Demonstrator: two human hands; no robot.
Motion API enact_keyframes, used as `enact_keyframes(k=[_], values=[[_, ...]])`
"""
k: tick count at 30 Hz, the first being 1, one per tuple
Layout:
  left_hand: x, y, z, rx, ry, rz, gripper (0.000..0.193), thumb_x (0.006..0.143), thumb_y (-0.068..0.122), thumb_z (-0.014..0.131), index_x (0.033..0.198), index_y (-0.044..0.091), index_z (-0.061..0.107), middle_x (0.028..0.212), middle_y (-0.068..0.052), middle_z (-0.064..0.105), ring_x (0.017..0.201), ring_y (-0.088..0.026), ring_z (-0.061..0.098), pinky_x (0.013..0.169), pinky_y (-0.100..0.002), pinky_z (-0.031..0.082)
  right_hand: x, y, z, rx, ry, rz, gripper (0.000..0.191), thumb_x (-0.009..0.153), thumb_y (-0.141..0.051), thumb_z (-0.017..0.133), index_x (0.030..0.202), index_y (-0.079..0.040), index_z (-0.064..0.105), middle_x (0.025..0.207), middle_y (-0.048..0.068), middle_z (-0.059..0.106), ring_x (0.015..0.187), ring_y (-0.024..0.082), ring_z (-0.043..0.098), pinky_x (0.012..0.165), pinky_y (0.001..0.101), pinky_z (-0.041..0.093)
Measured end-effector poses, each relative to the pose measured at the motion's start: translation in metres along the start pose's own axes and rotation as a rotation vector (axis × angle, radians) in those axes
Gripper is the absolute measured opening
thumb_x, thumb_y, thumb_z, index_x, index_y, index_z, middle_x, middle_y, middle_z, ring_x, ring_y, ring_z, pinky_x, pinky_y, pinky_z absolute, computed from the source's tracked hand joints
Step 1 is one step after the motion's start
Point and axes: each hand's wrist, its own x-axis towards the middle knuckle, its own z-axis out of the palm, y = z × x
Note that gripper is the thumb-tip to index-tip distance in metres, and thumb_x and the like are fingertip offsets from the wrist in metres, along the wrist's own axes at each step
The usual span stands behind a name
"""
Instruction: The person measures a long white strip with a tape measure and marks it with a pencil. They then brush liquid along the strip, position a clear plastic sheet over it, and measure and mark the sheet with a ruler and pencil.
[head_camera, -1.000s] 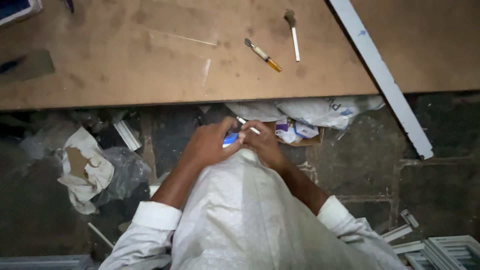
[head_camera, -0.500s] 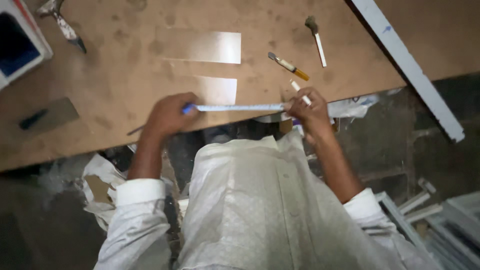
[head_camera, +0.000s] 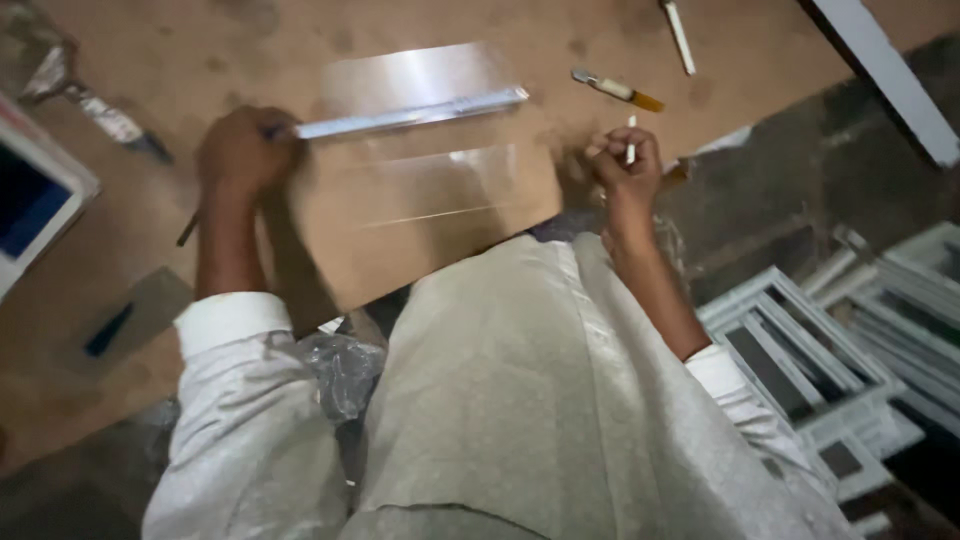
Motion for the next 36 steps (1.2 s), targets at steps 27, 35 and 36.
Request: enact_keyframes(k=[27, 35, 36], values=[[0.032, -0.001, 0.031, 0.056, 0.19, 0.053, 0.013, 0.089, 0.023, 0.073, 0.099, 0.018, 0.081, 0.105, -0.014, 0.068, 0.095, -0.041, 0.063, 0.081, -0.051, 0.052, -0.026, 0.018, 0.07, -0.344, -0.134, 0.103, 0.023, 0.109, -0.016, 0.063, 0.117, 0.004, 0.071, 0.095, 0.008, 0.074, 0.085, 0.013, 0.069, 0.081, 0.0283, 0.058], [0.026, -0.001, 0.04, -0.012, 0.24, 0.002, 0.009, 0.092, 0.02, 0.074, 0.097, 0.018, 0.081, 0.105, -0.01, 0.068, 0.097, -0.038, 0.064, 0.082, -0.049, 0.052, 0.006, 0.034, 0.109, -0.302, -0.334, 0.123, 0.01, 0.099, -0.008, 0.07, 0.105, 0.0, 0.072, 0.09, 0.002, 0.073, 0.078, 0.007, 0.065, 0.069, 0.0224, 0.053], [0.026, -0.003, 0.041, 0.006, 0.255, 0.021, 0.009, 0.092, 0.021, 0.075, 0.098, 0.018, 0.081, 0.105, -0.01, 0.068, 0.098, -0.037, 0.064, 0.083, -0.048, 0.052, 0.007, 0.039, 0.111, -0.36, -0.315, 0.144, 0.01, 0.097, -0.008, 0.072, 0.103, 0.0, 0.073, 0.088, 0.002, 0.073, 0.075, 0.006, 0.063, 0.064, 0.0221, 0.05]])
